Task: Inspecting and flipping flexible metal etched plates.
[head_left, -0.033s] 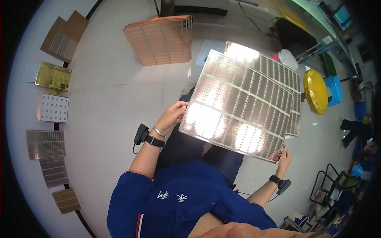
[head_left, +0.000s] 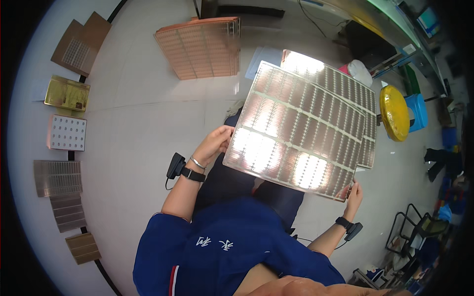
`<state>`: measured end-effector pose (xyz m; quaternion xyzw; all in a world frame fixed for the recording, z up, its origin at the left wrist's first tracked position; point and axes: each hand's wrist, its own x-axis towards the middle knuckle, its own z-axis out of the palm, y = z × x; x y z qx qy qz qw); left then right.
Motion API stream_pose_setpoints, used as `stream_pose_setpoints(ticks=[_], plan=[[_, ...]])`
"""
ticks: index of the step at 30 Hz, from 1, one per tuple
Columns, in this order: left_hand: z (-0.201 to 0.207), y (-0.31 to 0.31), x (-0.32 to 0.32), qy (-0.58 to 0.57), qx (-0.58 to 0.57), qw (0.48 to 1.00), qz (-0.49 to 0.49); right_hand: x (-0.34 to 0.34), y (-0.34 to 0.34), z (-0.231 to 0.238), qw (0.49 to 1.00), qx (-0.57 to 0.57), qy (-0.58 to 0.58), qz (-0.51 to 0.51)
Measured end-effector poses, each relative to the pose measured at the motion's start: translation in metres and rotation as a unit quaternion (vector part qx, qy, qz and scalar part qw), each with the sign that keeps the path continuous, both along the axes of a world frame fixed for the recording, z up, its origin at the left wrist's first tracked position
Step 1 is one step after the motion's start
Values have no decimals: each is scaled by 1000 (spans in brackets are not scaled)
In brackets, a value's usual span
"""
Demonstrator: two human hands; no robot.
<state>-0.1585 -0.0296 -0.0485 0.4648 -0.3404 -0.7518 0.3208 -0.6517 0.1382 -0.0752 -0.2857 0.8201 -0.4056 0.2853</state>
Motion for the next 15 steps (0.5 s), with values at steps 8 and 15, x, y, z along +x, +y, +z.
stream_pose_setpoints(ticks=[8,15], plan=[[-3,-22,-27,43,2,995,95,36,-30,13,984,-86,-146,-51],[-14,-19,-40,63,-70,975,200,38,-22,26,982,-81,-167,-27]])
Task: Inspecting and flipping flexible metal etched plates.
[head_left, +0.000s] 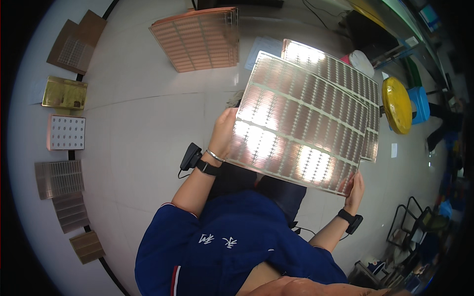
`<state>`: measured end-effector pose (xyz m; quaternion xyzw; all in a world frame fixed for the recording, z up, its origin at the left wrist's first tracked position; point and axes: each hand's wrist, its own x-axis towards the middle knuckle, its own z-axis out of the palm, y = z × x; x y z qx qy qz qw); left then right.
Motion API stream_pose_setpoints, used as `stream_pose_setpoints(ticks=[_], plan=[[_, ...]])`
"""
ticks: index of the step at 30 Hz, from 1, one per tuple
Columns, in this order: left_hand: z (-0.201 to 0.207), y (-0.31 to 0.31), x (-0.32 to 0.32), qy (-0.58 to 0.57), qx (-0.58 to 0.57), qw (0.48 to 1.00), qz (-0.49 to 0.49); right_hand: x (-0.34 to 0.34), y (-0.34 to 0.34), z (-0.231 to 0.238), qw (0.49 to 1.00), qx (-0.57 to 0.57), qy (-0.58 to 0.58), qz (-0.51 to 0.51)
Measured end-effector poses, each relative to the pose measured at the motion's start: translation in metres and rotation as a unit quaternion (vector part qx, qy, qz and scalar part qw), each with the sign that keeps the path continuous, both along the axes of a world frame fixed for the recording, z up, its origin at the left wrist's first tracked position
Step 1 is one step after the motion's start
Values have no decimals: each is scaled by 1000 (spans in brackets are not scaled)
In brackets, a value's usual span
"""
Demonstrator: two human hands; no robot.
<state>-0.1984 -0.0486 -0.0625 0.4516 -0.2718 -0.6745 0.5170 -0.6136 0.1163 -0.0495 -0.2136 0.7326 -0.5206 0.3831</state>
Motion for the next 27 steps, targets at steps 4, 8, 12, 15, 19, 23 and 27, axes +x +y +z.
stream_pose_setpoints(ticks=[4,8,12,15,19,23,27], plan=[[6,3,4,-13,-13,999,27,-1,2,-1,999,-34,-29,2],[19,3,13,-20,-22,999,36,11,-7,17,996,-70,-64,5],[19,0,26,-57,-29,996,54,16,-11,30,994,-94,-54,22],[22,0,32,-95,-34,993,67,18,-12,38,994,-96,-45,31],[28,1,32,-117,-26,989,82,18,-15,44,989,-127,-37,61],[22,3,44,-128,-10,988,82,23,-21,53,978,-169,-74,92],[18,4,45,-135,-2,987,82,28,-24,60,975,-185,-77,95]])
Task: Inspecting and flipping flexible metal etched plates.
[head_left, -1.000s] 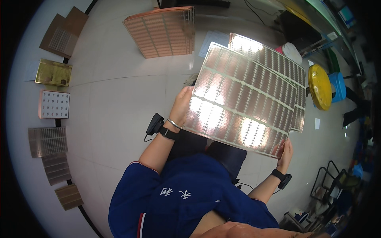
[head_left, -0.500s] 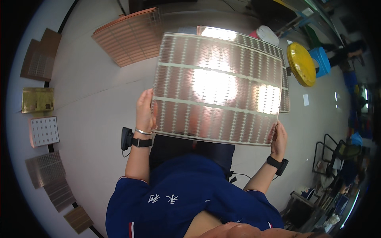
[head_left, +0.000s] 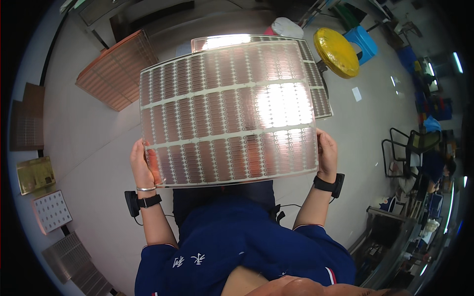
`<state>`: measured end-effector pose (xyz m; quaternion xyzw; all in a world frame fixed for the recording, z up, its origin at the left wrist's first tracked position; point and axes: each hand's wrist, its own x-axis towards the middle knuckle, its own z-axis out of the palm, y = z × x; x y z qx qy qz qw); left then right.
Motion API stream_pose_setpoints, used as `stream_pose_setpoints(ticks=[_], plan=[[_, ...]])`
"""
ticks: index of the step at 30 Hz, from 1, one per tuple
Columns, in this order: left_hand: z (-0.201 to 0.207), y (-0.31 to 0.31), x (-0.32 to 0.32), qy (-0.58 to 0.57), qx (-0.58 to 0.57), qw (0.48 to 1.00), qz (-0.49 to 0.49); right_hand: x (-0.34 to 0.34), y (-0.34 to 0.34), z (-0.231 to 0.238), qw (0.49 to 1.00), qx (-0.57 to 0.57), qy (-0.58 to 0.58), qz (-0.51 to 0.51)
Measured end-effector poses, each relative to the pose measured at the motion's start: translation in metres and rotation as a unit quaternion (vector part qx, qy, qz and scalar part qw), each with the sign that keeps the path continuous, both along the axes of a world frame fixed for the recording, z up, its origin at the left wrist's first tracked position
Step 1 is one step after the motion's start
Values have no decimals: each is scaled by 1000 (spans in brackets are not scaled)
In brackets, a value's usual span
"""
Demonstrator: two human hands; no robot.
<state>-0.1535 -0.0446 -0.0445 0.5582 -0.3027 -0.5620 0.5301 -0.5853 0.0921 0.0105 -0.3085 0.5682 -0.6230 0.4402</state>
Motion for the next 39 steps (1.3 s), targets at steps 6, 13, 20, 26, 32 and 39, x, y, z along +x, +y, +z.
stream_pose_setpoints(ticks=[6,13,20,26,32,39], plan=[[2,0,0,7,10,1000,16,2,-1,6,1000,-10,-17,2],[0,0,3,-20,-31,999,26,-4,1,4,1000,-5,-9,17],[-5,-1,8,-49,-90,994,33,-4,0,3,999,-10,30,21],[-5,1,11,-55,-103,992,54,-7,-3,3,994,-6,91,65],[3,1,14,28,-104,994,25,12,-5,17,999,-10,43,-24],[28,4,19,119,-200,972,29,-28,10,-6,983,-175,55,20]])
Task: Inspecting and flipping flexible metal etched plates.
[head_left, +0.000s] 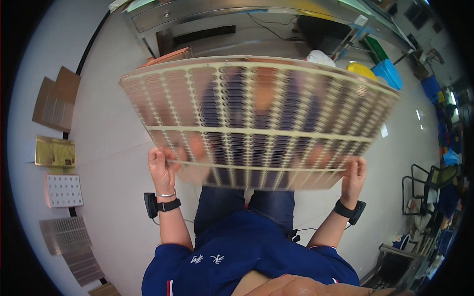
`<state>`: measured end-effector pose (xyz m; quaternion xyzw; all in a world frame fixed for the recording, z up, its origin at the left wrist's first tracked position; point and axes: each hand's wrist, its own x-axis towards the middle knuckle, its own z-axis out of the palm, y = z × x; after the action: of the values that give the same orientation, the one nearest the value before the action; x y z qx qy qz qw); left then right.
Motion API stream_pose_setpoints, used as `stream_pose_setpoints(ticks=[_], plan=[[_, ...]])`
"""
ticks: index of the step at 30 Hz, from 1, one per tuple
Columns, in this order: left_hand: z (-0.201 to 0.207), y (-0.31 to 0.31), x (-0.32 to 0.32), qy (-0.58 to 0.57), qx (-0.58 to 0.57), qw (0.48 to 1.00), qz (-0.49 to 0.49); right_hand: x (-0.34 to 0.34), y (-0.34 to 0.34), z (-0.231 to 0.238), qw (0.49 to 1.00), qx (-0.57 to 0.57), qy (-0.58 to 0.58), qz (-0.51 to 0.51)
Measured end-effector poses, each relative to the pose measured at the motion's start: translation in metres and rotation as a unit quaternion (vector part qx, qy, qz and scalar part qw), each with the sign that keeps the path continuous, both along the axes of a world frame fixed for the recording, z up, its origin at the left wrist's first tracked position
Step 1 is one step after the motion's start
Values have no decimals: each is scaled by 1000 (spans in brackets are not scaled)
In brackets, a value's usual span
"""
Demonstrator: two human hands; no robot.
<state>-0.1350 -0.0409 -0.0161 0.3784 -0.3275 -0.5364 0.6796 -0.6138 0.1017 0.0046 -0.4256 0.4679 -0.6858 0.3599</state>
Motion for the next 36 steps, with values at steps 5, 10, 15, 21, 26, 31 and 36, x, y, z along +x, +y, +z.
stream_pose_setpoints(ticks=[5,10,15,21,26,31,36], plan=[[7,-28,-5,-104,-208,972,-37,35,-43,30,977,-56,-92,-185],[20,-19,-46,18,-152,986,-65,48,-62,27,963,-44,-252,-85],[31,-5,-51,39,-12,994,-103,55,-62,20,957,-22,-285,-50],[33,1,-51,87,31,975,-204,60,-49,5,954,17,-297,-37],[23,3,-45,181,103,952,-225,64,-40,-5,950,37,-308,-29],[23,5,-46,162,97,943,-276,69,-35,-6,950,48,-307,-26],[20,5,-49,149,97,944,-277,67,-34,-5,948,53,-313,-25]])
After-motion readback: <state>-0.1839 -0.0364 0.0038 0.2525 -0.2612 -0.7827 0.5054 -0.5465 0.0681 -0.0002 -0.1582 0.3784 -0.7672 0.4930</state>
